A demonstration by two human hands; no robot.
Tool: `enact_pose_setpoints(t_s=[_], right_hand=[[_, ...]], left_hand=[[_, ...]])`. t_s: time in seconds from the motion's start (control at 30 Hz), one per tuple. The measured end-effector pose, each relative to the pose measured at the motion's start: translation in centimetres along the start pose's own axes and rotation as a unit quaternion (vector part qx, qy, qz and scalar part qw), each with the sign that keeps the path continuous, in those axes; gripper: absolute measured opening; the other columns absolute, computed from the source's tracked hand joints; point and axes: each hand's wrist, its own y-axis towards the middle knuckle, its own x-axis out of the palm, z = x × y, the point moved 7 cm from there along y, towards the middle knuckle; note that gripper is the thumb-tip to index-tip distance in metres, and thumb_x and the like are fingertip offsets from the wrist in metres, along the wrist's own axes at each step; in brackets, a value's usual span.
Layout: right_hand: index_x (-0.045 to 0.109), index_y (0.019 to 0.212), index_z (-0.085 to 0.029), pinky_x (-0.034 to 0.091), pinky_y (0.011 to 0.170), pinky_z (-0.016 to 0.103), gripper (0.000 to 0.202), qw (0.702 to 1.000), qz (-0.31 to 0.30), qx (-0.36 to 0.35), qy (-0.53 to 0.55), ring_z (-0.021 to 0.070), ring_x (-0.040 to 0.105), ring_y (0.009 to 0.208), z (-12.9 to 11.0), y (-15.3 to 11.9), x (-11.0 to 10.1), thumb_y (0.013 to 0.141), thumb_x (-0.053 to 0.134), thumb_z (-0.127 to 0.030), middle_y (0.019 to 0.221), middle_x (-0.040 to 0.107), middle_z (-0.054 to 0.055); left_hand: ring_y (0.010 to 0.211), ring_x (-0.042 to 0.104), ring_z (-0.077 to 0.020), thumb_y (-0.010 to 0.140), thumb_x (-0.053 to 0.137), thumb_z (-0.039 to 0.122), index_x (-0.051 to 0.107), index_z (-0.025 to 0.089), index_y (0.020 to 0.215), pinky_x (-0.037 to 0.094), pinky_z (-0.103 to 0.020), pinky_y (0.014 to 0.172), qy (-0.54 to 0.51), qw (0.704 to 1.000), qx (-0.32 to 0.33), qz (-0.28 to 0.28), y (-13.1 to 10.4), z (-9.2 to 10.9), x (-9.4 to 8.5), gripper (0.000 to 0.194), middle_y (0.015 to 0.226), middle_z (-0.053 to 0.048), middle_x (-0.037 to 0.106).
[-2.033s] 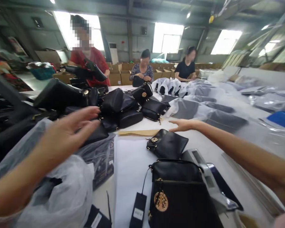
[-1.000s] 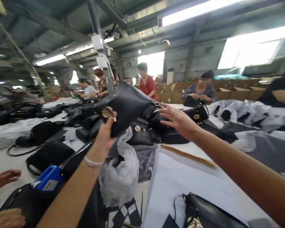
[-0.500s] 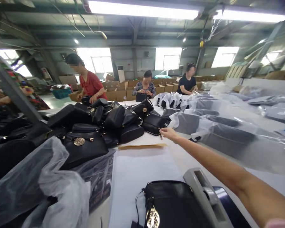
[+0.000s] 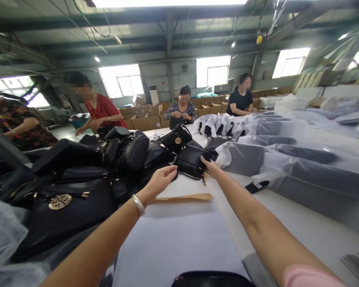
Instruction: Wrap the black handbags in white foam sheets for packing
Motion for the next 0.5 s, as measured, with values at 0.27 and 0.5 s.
enact_pose_setpoints(t_s=[0.27, 0.5], right_hand=[[0.062, 0.111, -0.014, 0.059, 0.069, 0.032, 0.027, 0.998, 0.045, 0.030, 0.025, 0.0157, 0.066, 0.081, 2.0, 0.2, 1.4, 0.092, 0.066, -0.033, 0.103, 0.067, 0.006], [0.067, 0.095, -0.016, 0.057, 0.052, 0.023, 0.028, 0.998, -0.012, -0.032, 0.059, 0.0166, 0.067, 0.064, -4.3, -6.7, -0.9, 0.081, 0.078, -0.038, 0.078, 0.072, 0.005]], left_hand=[[0.124, 0.056, -0.0317, 0.079, 0.076, 0.034, 0.066, 0.016, 0.122, 0.047, -0.045, 0.101, -0.070, 0.994, -0.072, 0.028, 1.1, -5.3, 1.1, 0.048, 0.131, -0.016, 0.064], [0.134, 0.048, -0.0318, 0.075, 0.078, 0.052, 0.024, 0.020, 0.154, 0.045, -0.044, 0.104, -0.205, 0.969, -0.119, 0.063, -0.8, -5.9, -1.3, 0.101, 0.153, -0.023, 0.038]])
